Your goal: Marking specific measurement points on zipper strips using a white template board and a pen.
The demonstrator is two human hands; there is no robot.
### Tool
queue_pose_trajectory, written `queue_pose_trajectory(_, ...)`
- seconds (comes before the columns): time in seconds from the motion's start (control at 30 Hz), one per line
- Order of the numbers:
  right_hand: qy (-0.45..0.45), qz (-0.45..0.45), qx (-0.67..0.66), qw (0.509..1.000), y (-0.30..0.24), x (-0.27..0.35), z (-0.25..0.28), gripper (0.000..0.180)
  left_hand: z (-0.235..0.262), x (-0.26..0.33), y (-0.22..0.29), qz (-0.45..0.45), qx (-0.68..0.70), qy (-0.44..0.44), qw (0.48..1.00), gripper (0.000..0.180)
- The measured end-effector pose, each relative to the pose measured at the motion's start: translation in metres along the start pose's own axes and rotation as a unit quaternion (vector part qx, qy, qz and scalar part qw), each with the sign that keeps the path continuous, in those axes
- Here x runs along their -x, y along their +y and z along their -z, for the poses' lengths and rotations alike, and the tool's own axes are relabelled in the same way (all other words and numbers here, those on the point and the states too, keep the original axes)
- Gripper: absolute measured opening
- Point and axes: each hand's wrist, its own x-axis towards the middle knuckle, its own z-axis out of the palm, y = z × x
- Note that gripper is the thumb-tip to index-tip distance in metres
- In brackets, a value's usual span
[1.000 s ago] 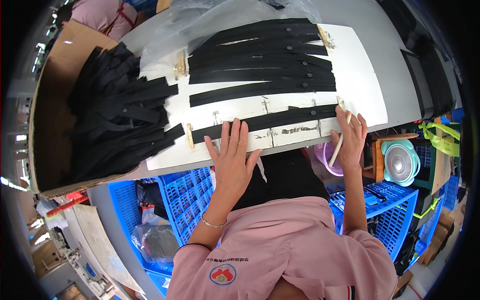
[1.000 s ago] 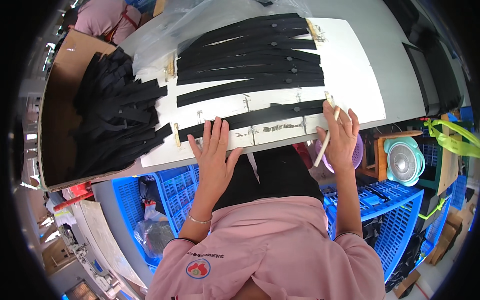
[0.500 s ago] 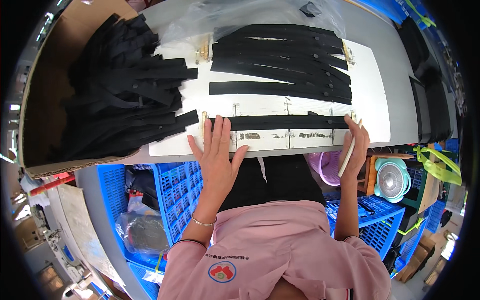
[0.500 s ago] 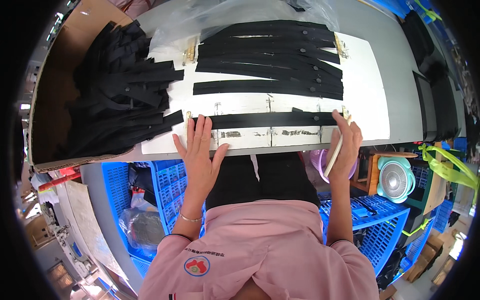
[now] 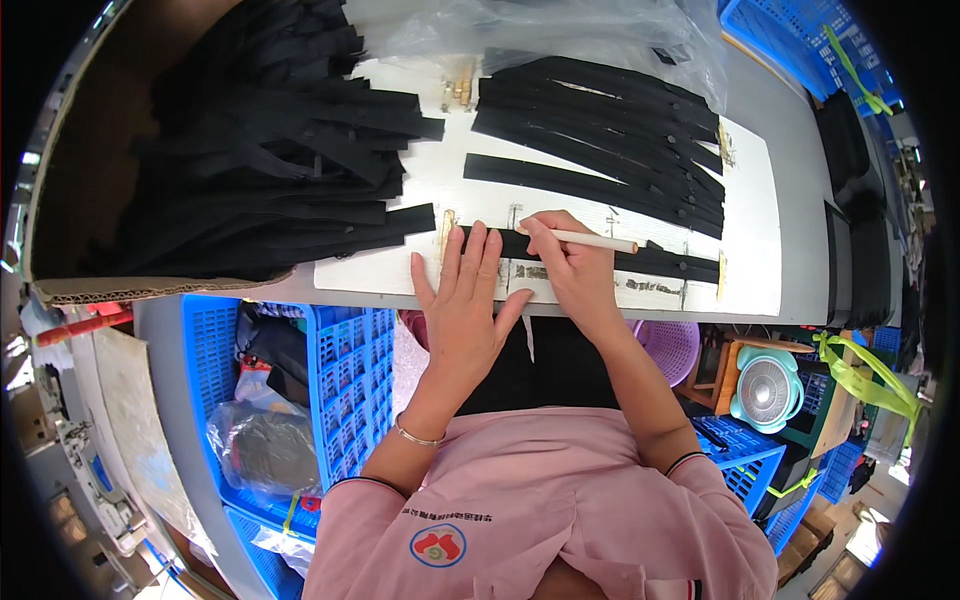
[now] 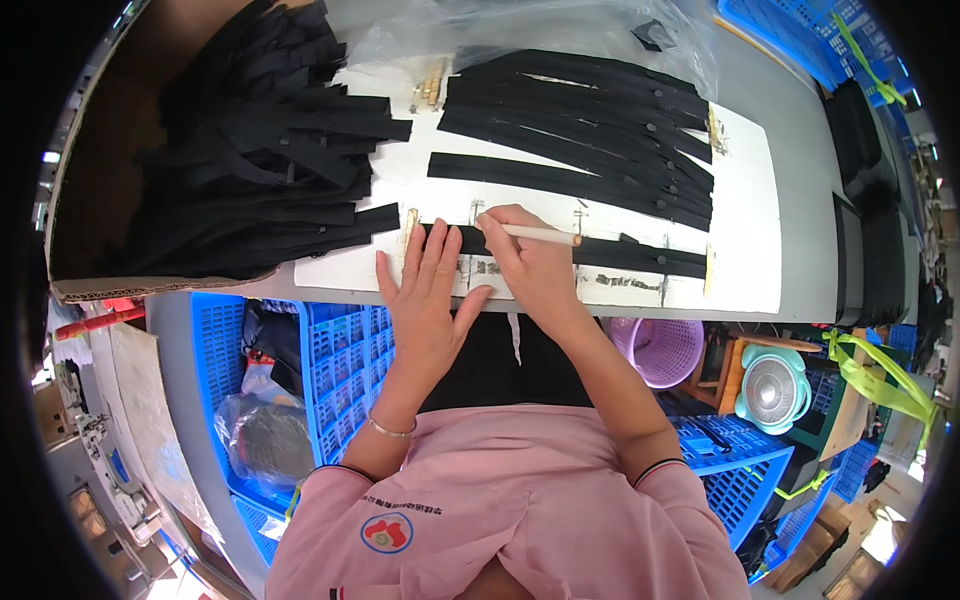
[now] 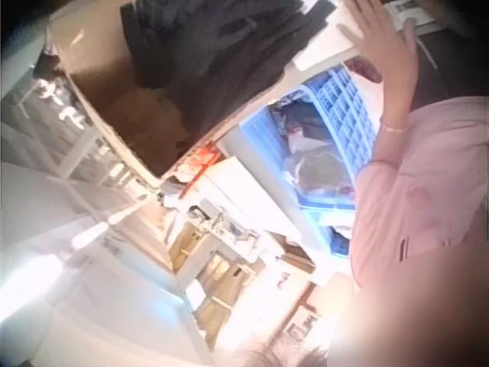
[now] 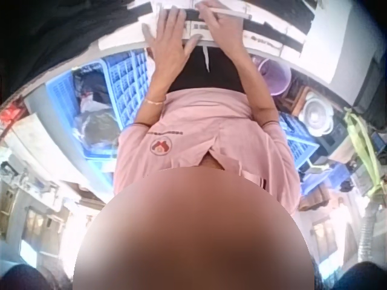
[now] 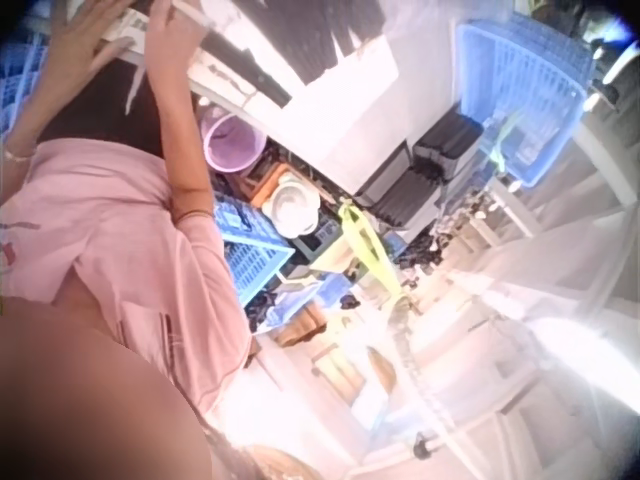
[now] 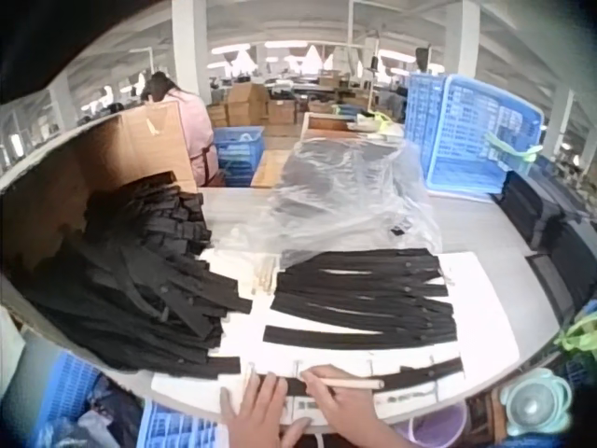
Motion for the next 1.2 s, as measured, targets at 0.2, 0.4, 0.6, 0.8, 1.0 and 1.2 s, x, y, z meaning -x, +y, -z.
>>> queue_pose_trajectory(0.2, -0.013, 0.014, 0.035, 0.999, -0.001, 0.001, -0.003, 0.019, 0.000, 0.001, -0.001, -0.002, 0.007, 0.006, 1.000, 0.075)
queue_pose_trajectory(0.4, -0.010, 0.038, 0.066, 0.997, 0.000, 0.000, -0.006, 0.019, 0.000, 0.001, -0.002, -0.008, 0.007, 0.006, 1.000, 0.076)
queue_pose_trajectory(0.6, -0.037, 0.023, 0.040, 0.998, 0.002, 0.003, 0.002, 0.020, 0.000, 0.001, -0.001, -0.008, -0.002, 0.002, 1.000, 0.077)
queue_pose_trajectory(0.8, -0.037, 0.082, 0.056, 0.994, 0.005, 0.003, 0.001, 0.022, 0.000, 0.000, 0.000, -0.009, -0.001, -0.002, 1.000, 0.076)
queue_pose_trajectory(1.0, -0.066, 0.032, 0.048, 0.996, 0.004, 0.007, 0.012, 0.019, -0.002, 0.001, -0.001, -0.001, -0.012, -0.001, 1.000, 0.074)
queue_pose_trajectory(1.2, 0.113, 0.037, -0.016, 0.993, 0.003, 0.024, 0.062, 0.024, -0.002, 0.000, 0.000, -0.009, -0.014, -0.002, 1.000, 0.075)
